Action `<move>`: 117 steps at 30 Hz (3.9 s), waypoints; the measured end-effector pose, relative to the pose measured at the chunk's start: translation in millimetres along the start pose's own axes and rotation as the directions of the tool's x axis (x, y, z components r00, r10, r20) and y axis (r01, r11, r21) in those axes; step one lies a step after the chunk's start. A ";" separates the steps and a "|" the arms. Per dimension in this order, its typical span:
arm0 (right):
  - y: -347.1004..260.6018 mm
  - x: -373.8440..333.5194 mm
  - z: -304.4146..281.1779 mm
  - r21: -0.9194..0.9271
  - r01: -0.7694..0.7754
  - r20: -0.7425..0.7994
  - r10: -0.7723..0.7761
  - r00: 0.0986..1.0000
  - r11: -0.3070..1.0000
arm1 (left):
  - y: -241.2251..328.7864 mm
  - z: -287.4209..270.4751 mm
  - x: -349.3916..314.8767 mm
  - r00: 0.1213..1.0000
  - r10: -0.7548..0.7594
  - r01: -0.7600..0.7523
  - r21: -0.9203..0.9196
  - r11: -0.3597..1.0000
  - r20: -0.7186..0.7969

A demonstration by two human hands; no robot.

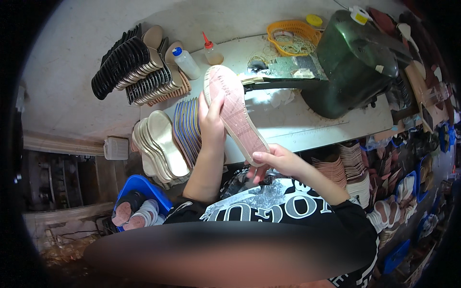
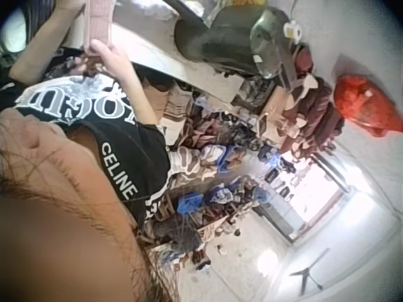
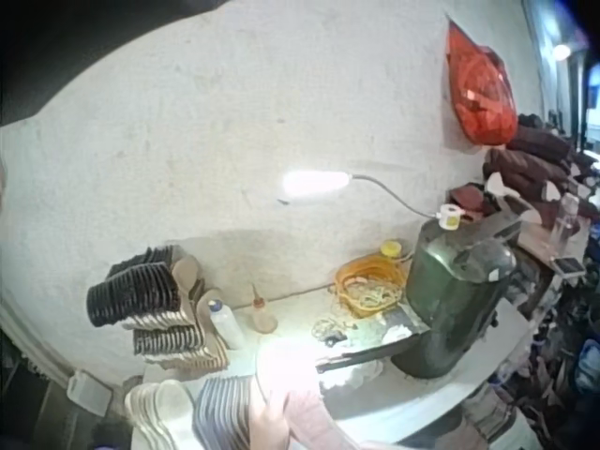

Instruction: Applying adhesive and assembling shoe soles in a factory environment.

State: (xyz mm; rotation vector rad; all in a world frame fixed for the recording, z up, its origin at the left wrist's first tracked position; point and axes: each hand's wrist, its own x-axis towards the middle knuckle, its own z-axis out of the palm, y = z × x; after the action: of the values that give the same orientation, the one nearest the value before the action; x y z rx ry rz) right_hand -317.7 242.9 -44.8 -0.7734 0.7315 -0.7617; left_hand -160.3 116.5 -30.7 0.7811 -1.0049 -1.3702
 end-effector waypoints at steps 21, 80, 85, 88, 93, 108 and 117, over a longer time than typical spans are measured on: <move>-28.2 38.4 28.7 0.049 0.167 -0.245 -0.150 0.958 0.985 | 1.6 -57.6 52.6 0.924 0.379 -0.293 0.726 0.622 0.048; -48.4 45.3 -19.5 -0.239 0.268 0.159 -0.235 0.959 0.933 | -3.7 7.2 -38.0 0.984 -0.137 0.164 -0.283 0.945 0.112; -91.1 28.4 -6.6 -0.504 0.018 -0.071 -0.062 0.995 0.863 | -12.5 17.3 -15.3 0.993 0.096 -0.105 -0.158 0.982 -0.061; -83.6 46.4 -9.1 -0.786 0.082 -0.187 -0.362 0.913 0.613 | -9.4 17.0 -8.0 0.977 0.187 -0.183 0.046 0.982 -0.103; -99.9 56.8 -20.1 -0.744 0.018 -0.332 -0.394 0.857 0.667 | -14.8 10.0 14.0 0.984 0.170 -0.161 0.157 0.974 -0.046; -69.6 26.9 -51.8 0.077 0.138 -0.126 -0.127 0.984 0.988 | -55.4 10.7 93.2 0.993 0.073 -0.048 0.241 0.969 -0.095; -50.3 55.5 -22.8 0.196 0.363 -0.332 -0.287 0.899 0.911 | -73.0 0.9 143.8 0.992 -0.120 0.130 0.411 0.902 -0.050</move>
State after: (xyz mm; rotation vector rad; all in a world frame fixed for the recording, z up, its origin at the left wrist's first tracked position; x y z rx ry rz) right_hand -323.0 165.9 -31.5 -0.5573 0.7605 -1.2752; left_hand -201.0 -31.6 -79.8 1.1927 -1.2662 -1.2657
